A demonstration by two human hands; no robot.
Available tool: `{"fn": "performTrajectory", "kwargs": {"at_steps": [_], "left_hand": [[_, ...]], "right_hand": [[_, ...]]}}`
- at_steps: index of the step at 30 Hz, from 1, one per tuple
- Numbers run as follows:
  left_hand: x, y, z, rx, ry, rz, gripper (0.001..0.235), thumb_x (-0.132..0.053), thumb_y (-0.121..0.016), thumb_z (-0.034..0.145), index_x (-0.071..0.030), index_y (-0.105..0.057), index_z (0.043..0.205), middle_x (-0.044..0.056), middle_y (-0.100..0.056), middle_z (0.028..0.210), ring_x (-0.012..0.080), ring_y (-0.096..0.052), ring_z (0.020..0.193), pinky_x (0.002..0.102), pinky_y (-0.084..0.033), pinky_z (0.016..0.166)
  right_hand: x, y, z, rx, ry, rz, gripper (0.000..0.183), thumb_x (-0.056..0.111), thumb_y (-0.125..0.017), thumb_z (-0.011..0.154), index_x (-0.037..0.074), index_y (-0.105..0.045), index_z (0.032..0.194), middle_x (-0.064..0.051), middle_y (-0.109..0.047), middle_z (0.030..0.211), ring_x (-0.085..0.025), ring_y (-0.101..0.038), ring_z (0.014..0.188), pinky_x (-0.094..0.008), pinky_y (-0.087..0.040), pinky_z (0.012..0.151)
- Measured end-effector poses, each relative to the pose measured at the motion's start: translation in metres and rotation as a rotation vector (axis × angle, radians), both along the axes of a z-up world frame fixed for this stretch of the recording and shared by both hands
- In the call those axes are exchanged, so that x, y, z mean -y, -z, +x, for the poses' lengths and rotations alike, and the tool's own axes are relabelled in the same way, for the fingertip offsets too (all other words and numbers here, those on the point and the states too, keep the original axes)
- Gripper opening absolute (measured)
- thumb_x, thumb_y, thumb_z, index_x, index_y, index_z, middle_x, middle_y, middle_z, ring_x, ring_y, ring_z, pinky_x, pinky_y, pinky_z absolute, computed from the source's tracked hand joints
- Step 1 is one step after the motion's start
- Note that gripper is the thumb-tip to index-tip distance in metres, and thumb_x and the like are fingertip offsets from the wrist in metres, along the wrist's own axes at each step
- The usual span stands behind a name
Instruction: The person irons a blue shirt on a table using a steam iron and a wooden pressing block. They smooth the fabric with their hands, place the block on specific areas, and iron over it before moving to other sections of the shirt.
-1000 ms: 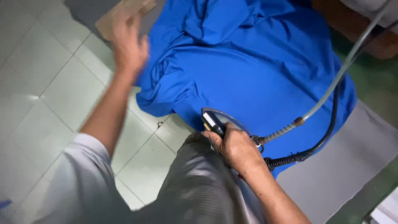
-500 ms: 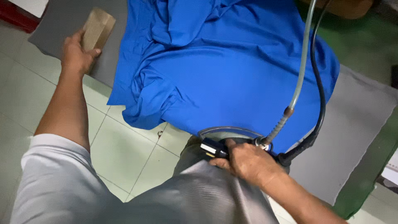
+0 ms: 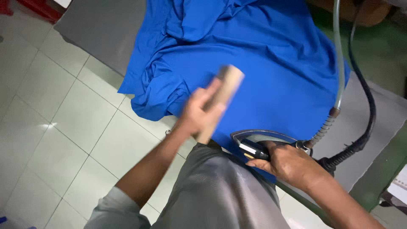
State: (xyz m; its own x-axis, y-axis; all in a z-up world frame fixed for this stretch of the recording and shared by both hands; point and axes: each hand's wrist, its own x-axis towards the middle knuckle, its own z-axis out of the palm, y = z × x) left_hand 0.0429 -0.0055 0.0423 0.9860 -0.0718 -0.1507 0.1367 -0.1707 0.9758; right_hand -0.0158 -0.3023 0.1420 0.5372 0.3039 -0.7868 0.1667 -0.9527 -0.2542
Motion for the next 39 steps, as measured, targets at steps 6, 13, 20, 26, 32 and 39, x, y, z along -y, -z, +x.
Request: {"fn": "performTrajectory", "kwargs": {"at_steps": [6,13,20,26,32,39], "left_hand": [[0.019,0.036,-0.009,0.509,0.281,1.07,0.077,-0.063,-0.069,0.081,-0.04,-0.049,0.151,0.006,-0.051,0.109,0.0299,-0.062,0.089,0.045,-0.058,0.066],[0.024,0.017,-0.003,0.442,0.494,1.104,0.066,-0.051,-0.045,0.106,-0.02,-0.033,0.163,0.007,-0.02,0.172,0.0408,-0.014,0.157,0.07,-0.019,0.119],[0.086,0.028,-0.038,0.406,0.39,1.131,0.066,-0.054,-0.043,0.105,-0.022,-0.034,0.162,0.001,-0.019,0.172,0.0395,-0.021,0.157,0.069,-0.027,0.117],[0.149,0.021,-0.078,0.464,0.347,1.101,0.064,-0.051,-0.043,0.106,-0.021,-0.035,0.162,0.003,-0.026,0.171,0.0399,-0.03,0.155,0.069,-0.033,0.114],[0.188,0.015,-0.103,0.367,0.365,1.013,0.063,-0.048,-0.04,0.106,-0.021,-0.032,0.163,0.0,-0.02,0.173,0.0386,-0.023,0.157,0.07,-0.027,0.116],[0.22,0.018,-0.118,0.41,0.379,1.013,0.068,-0.053,-0.045,0.103,-0.019,-0.036,0.161,0.003,-0.022,0.173,0.0393,-0.025,0.156,0.069,-0.028,0.116]], "right_hand": [[0.019,-0.013,-0.001,0.026,0.117,0.034,0.07,0.076,-0.06,0.087,0.015,-0.064,0.122,-0.015,-0.081,0.1,-0.034,-0.078,0.102,-0.049,-0.062,0.088],[0.045,-0.023,-0.007,-0.031,0.185,-0.022,0.066,0.075,-0.057,0.086,0.014,-0.064,0.112,-0.016,-0.078,0.103,-0.037,-0.074,0.103,-0.048,-0.057,0.088],[0.077,-0.023,-0.016,-0.048,0.232,-0.16,0.062,0.079,-0.056,0.083,0.019,-0.062,0.1,-0.008,-0.078,0.087,-0.03,-0.076,0.084,-0.038,-0.058,0.076],[0.103,-0.019,-0.025,-0.002,0.309,-0.091,0.061,0.073,-0.058,0.083,0.016,-0.066,0.103,-0.009,-0.079,0.093,-0.027,-0.074,0.092,-0.036,-0.054,0.085],[0.108,-0.05,-0.027,-0.048,0.573,-0.17,0.065,0.069,-0.059,0.086,0.01,-0.066,0.114,-0.019,-0.08,0.101,-0.036,-0.075,0.09,-0.041,-0.055,0.079],[0.148,-0.026,-0.042,0.053,0.851,-0.128,0.057,0.059,-0.06,0.096,0.004,-0.071,0.106,-0.021,-0.08,0.089,-0.037,-0.073,0.084,-0.043,-0.052,0.077]]}}
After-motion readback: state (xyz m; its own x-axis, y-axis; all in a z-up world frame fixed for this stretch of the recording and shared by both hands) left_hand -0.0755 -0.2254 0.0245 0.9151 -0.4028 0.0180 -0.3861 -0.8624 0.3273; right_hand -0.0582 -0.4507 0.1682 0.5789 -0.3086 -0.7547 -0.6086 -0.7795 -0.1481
